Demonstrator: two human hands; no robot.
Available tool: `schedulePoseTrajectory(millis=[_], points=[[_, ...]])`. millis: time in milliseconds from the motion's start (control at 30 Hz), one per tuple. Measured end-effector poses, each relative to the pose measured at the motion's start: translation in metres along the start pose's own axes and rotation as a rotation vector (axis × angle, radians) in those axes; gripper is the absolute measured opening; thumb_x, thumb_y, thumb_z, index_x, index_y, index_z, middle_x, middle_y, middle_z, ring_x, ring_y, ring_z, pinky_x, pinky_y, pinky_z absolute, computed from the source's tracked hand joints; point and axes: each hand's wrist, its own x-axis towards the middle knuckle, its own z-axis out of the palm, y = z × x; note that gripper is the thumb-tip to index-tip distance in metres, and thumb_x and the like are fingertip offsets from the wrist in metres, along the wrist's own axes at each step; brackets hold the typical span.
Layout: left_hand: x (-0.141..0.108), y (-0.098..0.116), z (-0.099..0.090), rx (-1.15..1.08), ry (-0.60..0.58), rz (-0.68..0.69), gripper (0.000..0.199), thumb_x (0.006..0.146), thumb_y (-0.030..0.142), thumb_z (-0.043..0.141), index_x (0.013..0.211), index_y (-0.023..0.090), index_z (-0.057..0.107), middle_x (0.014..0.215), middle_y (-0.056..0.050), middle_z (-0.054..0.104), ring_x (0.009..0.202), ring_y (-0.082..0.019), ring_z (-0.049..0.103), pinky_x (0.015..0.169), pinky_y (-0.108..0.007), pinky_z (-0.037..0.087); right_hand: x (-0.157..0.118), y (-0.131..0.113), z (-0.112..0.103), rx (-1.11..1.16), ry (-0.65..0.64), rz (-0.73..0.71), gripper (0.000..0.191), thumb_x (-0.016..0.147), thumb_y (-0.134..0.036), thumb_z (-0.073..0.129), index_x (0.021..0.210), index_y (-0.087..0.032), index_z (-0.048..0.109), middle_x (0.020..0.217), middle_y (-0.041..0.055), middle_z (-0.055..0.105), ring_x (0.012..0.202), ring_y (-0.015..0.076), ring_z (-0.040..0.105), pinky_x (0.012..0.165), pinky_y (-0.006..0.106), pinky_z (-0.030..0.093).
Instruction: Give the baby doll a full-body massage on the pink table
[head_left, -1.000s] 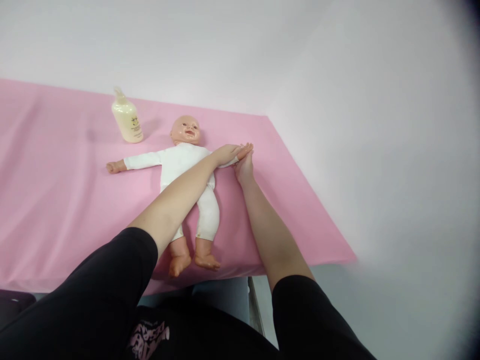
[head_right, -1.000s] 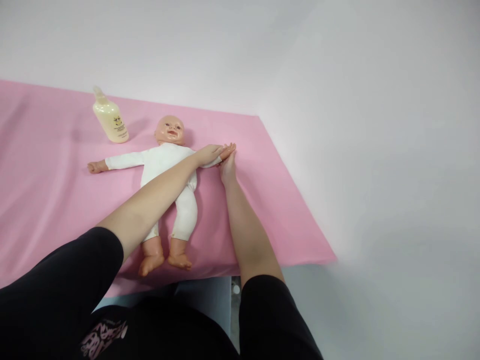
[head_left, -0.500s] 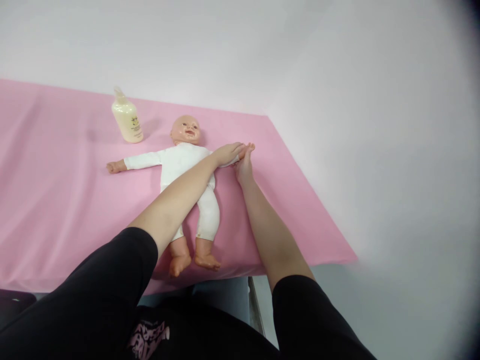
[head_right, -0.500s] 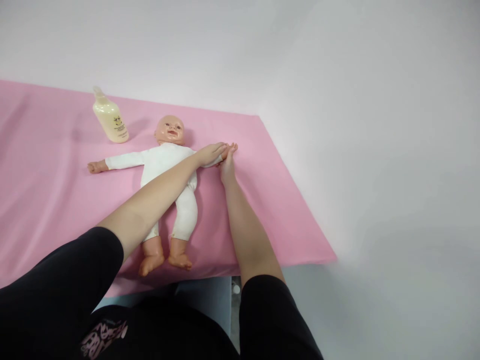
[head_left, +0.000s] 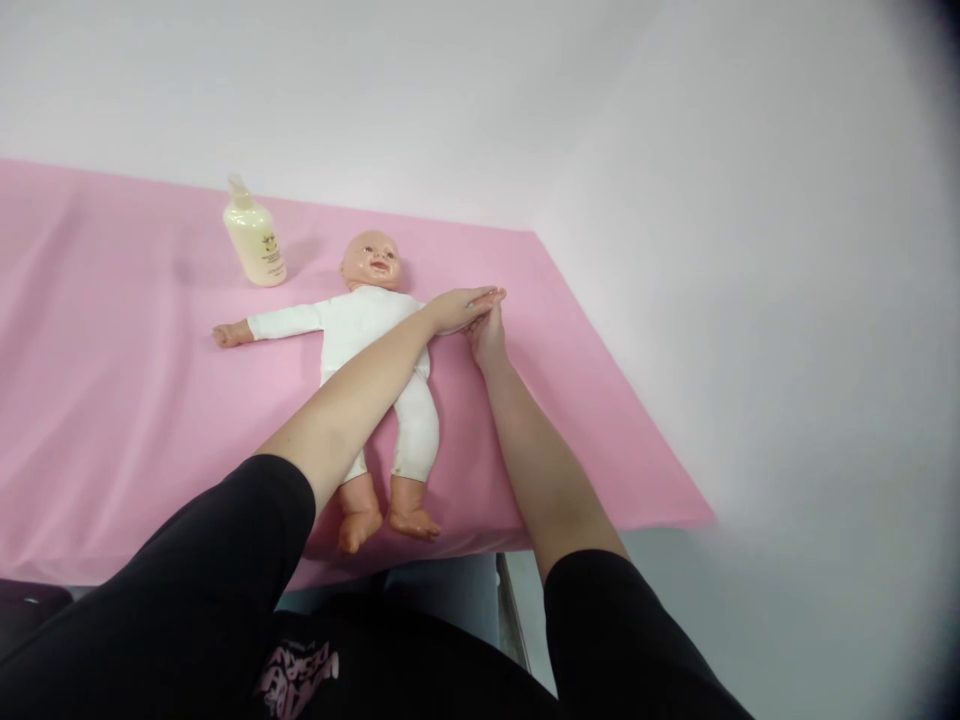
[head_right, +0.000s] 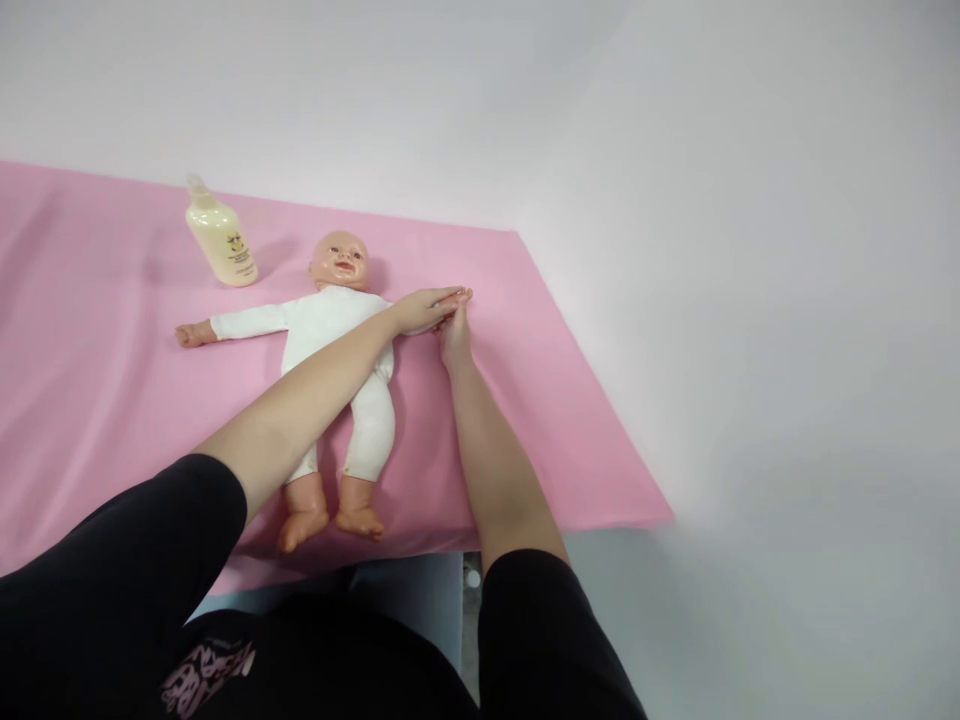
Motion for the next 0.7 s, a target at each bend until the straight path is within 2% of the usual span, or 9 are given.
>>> schedulePoseTrajectory(millis=[100, 267, 433, 533, 700], points=[[0.0, 0.0, 0.0, -0.001, 0.011, 0.012, 0.06, 0.105, 0.045, 0.045, 0.158, 0.015, 0.05, 0.156, -0.012, 0.06, 0.138, -0.024, 0.061, 0.114, -0.031, 0.046, 0.002, 0.001, -0.002, 0.02, -0.006, -0.002, 0.086, 0.09, -0.091, 0.031, 0.132, -0.023, 0.065, 0.095, 0.0067, 0.072, 0.075, 0.0183, 0.066, 0.068, 0.033, 0.055], [0.0, 0.003, 0.001, 0.047, 0.043, -0.021, 0.054, 0.104, 0.045, 0.047, 0.148, 0.015, 0.056, 0.144, -0.014, 0.068, 0.128, -0.026, 0.067, 0.109, -0.034, 0.049, -0.004, -0.005, 0.001, 0.031, -0.006, 0.004, 0.079, 0.089, -0.089, 0.038, 0.127, -0.025, 0.065, 0.095, 0.0049, 0.073, 0.081, 0.0186, 0.068, 0.064, 0.031, 0.053], [0.0, 0.001, 0.003, 0.042, 0.062, -0.075, 0.055, 0.104, 0.05, 0.048, 0.145, 0.015, 0.053, 0.136, -0.016, 0.071, 0.12, -0.026, 0.07, 0.103, -0.035, 0.052, -0.008, -0.011, 0.006, 0.035, -0.002, 0.017, 0.08, 0.091, -0.087, 0.034, 0.135, -0.026, 0.062, 0.117, 0.006, 0.074, 0.089, 0.0186, 0.07, 0.065, 0.03, 0.052], [0.001, 0.0, 0.004, 0.053, 0.06, -0.085, 0.056, 0.104, 0.049, 0.049, 0.147, 0.014, 0.051, 0.133, -0.017, 0.072, 0.116, -0.027, 0.071, 0.101, -0.034, 0.052, -0.007, -0.011, 0.007, 0.032, -0.009, 0.018, 0.084, 0.088, -0.089, 0.036, 0.139, -0.028, 0.061, 0.122, 0.0058, 0.074, 0.089, 0.0192, 0.07, 0.064, 0.03, 0.053], [0.002, 0.003, 0.003, 0.081, 0.059, -0.13, 0.066, 0.105, 0.051, 0.048, 0.156, 0.009, 0.043, 0.145, -0.022, 0.066, 0.128, -0.029, 0.067, 0.106, -0.035, 0.049, -0.01, -0.01, 0.006, 0.002, -0.01, 0.004, 0.097, 0.085, -0.096, 0.033, 0.151, -0.029, 0.055, 0.131, 0.0083, 0.072, 0.096, 0.0233, 0.072, 0.071, 0.036, 0.058]])
